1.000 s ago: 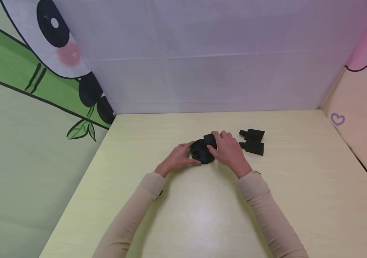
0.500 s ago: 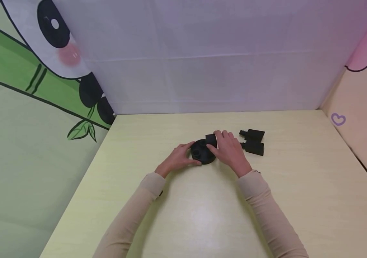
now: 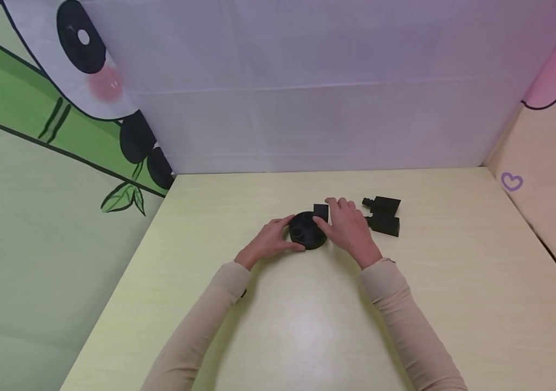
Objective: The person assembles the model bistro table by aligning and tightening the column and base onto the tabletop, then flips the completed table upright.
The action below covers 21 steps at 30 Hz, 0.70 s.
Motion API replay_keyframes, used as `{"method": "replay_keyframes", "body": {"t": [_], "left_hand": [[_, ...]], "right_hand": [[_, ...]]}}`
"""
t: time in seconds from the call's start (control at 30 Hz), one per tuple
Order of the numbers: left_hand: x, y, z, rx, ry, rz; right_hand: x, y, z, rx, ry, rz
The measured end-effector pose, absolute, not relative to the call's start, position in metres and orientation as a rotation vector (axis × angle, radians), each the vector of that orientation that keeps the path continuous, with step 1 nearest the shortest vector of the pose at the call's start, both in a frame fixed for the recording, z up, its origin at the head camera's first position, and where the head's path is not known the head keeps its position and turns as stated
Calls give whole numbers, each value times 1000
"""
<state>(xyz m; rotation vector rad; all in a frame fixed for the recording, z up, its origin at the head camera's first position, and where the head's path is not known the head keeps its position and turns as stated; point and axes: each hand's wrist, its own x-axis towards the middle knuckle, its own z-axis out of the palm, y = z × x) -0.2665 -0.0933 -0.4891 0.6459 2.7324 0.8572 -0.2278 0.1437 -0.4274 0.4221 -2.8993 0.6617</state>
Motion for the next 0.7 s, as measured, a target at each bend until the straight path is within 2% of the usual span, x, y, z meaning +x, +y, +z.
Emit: {"method": "replay_keyframes", "body": {"t": [0.7], "left_hand": [[-268,-95,-490,688,2739,850]], "right_hand": [[-226,145,-428,345,-2875,683]]}}
